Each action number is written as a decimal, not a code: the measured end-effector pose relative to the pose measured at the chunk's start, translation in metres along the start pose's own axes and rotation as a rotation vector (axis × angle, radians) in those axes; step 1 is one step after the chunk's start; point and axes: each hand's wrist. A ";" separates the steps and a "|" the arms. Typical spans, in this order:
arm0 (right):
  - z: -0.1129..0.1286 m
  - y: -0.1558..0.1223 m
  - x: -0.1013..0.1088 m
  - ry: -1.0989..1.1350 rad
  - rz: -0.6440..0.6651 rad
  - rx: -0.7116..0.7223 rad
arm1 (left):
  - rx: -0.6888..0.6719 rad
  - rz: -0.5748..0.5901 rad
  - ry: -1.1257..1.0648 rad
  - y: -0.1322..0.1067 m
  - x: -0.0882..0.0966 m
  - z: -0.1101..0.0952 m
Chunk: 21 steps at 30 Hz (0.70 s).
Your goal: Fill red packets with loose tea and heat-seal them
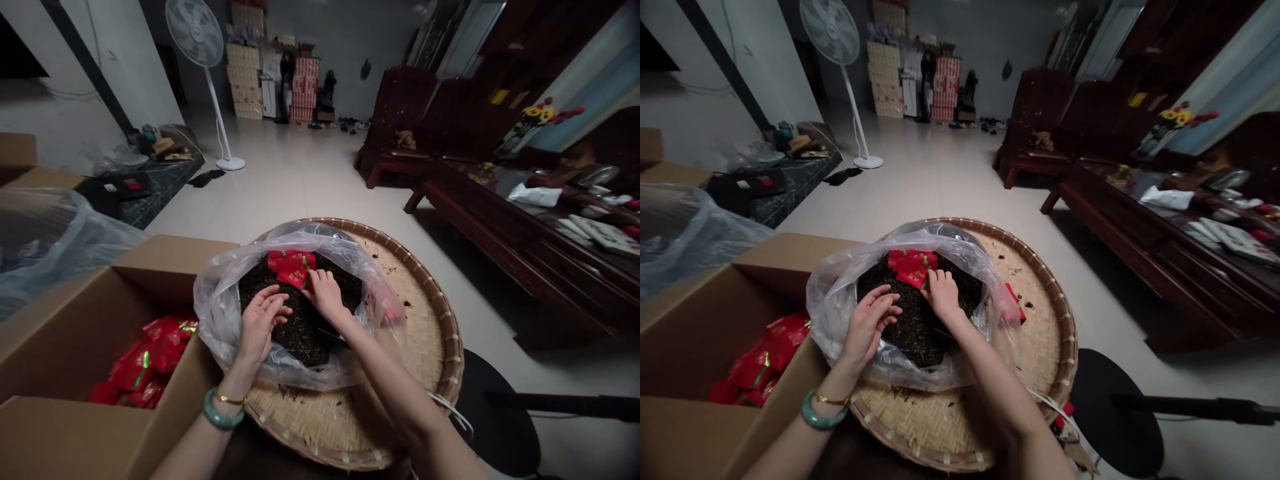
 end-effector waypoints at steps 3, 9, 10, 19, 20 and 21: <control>0.002 0.006 -0.007 0.011 0.024 -0.032 | 0.024 -0.019 0.009 0.007 0.003 0.011; -0.002 -0.001 -0.010 0.367 0.018 -0.134 | -0.056 -0.129 0.048 0.017 0.008 0.029; -0.001 -0.005 -0.010 0.422 0.038 -0.145 | -0.069 -0.140 0.059 0.019 0.008 0.032; 0.017 -0.050 0.035 0.645 -0.146 -0.001 | -0.159 0.152 0.620 0.007 0.004 0.033; 0.017 -0.051 0.042 0.545 -0.193 0.079 | -0.178 0.177 0.659 0.004 0.003 0.032; 0.017 -0.050 0.049 0.454 -0.224 0.147 | -0.192 0.202 0.681 0.002 0.001 0.030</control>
Point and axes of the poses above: each hand's wrist, its own y-axis towards the middle knuckle, its own x-axis out of the back of the hand, z = x × y, and after that the axes turned 3 degrees about -x, right-handed
